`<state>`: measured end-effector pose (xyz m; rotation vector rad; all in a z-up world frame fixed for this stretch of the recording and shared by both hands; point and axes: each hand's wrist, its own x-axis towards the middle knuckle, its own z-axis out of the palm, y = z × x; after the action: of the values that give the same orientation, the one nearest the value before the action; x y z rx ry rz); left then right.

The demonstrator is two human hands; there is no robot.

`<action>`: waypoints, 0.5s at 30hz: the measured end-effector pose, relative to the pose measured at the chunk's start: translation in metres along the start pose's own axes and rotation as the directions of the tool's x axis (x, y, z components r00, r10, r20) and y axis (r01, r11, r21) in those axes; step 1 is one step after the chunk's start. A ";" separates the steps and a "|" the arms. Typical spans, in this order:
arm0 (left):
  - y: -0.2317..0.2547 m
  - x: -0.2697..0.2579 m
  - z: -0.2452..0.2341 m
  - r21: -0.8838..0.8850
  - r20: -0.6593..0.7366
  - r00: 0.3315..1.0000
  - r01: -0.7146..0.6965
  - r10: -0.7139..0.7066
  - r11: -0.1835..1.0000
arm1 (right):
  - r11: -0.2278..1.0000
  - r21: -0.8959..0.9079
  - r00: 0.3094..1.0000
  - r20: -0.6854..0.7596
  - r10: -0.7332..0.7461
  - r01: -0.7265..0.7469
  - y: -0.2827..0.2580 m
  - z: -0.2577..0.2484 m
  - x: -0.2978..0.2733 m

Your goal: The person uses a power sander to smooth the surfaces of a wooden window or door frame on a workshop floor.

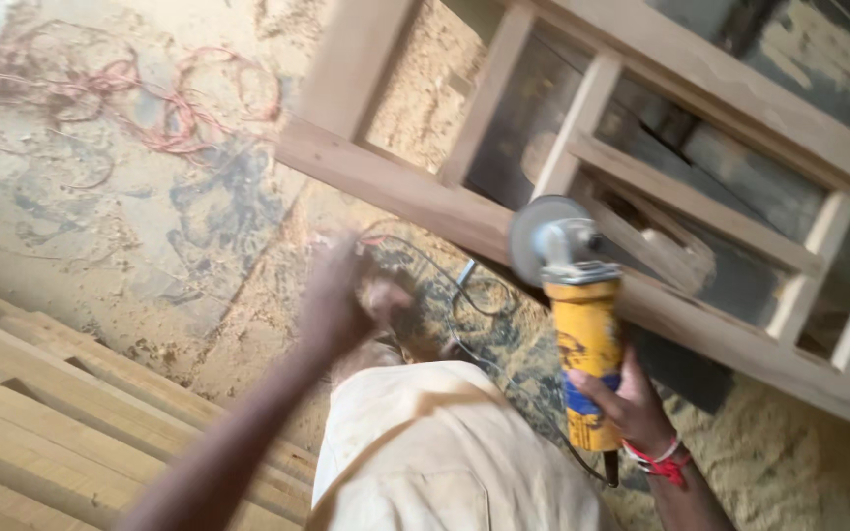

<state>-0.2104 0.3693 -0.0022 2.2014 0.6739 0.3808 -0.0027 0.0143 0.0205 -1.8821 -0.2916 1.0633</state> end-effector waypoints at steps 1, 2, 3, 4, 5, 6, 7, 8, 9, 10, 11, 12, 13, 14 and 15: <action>0.018 -0.015 0.017 -0.078 0.162 0.966 0.216 -0.201 0.973 | 0.998 -0.039 0.997 0.068 -0.040 0.043 -0.018 0.016 0.018; 0.041 -0.027 0.037 -0.319 0.102 0.984 0.173 -0.148 0.932 | 0.994 -0.081 0.989 0.135 -0.063 0.075 -0.035 0.032 0.031; 0.056 -0.035 0.049 -0.584 0.442 0.838 0.539 -0.319 0.607 | 0.987 -0.106 0.979 0.174 -0.103 0.122 -0.050 0.050 0.046; 0.066 -0.030 0.062 -0.764 0.439 0.872 0.489 -0.216 0.420 | 0.976 -0.136 0.966 0.220 -0.139 0.171 -0.066 0.065 0.062; 0.071 -0.022 0.068 -0.886 0.403 0.908 0.419 -0.118 0.197 | 0.962 -0.162 0.948 0.267 -0.173 0.221 -0.081 0.081 0.076; 0.066 -0.010 0.069 -0.870 0.430 0.874 0.468 -0.226 0.155 | 0.953 -0.197 0.936 0.312 -0.163 0.232 -0.096 0.096 0.091; 0.059 0.004 0.069 -0.852 0.457 0.827 0.513 -0.328 0.106 | 0.942 -0.230 0.922 0.356 -0.152 0.244 -0.111 0.111 0.105; 0.054 0.017 0.066 -0.831 0.487 0.766 0.554 -0.419 0.049 | 0.930 -0.265 0.908 0.396 -0.137 0.256 -0.125 0.126 0.118; 0.048 0.025 0.060 -0.877 0.433 0.783 0.480 -0.446 -0.007 | 0.904 -0.307 0.888 0.437 -0.144 0.298 -0.137 0.140 0.129; 0.040 0.030 0.051 -0.912 0.385 0.792 0.406 -0.473 -0.063 | 0.877 -0.346 0.870 0.472 -0.145 0.334 -0.147 0.152 0.137; 0.035 0.035 0.043 -0.938 0.339 0.796 0.327 -0.502 -0.115 | 0.846 -0.382 0.850 0.507 -0.143 0.371 -0.157 0.161 0.145; 0.030 0.042 0.036 -0.941 0.336 0.798 0.306 -0.500 -0.144 | 0.858 -0.388 0.854 0.509 -0.105 0.337 -0.165 0.168 0.153; 0.026 0.048 0.030 -0.943 0.333 0.801 0.284 -0.498 -0.173 | 0.867 -0.395 0.858 0.510 -0.068 0.303 -0.172 0.172 0.160; 0.020 0.058 0.024 -0.946 0.324 0.804 0.261 -0.498 -0.195 | 0.876 -0.397 0.858 0.513 -0.036 0.274 -0.177 0.178 0.170; 0.015 0.073 0.022 -0.947 0.317 0.826 0.252 -0.466 -0.197 | 0.870 -0.412 0.872 0.488 -0.040 0.271 -0.183 0.177 0.183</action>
<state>-0.1354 0.3902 -0.0011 0.3650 0.6965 0.4932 0.0101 0.3280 0.0322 -1.9407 -1.0571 1.4149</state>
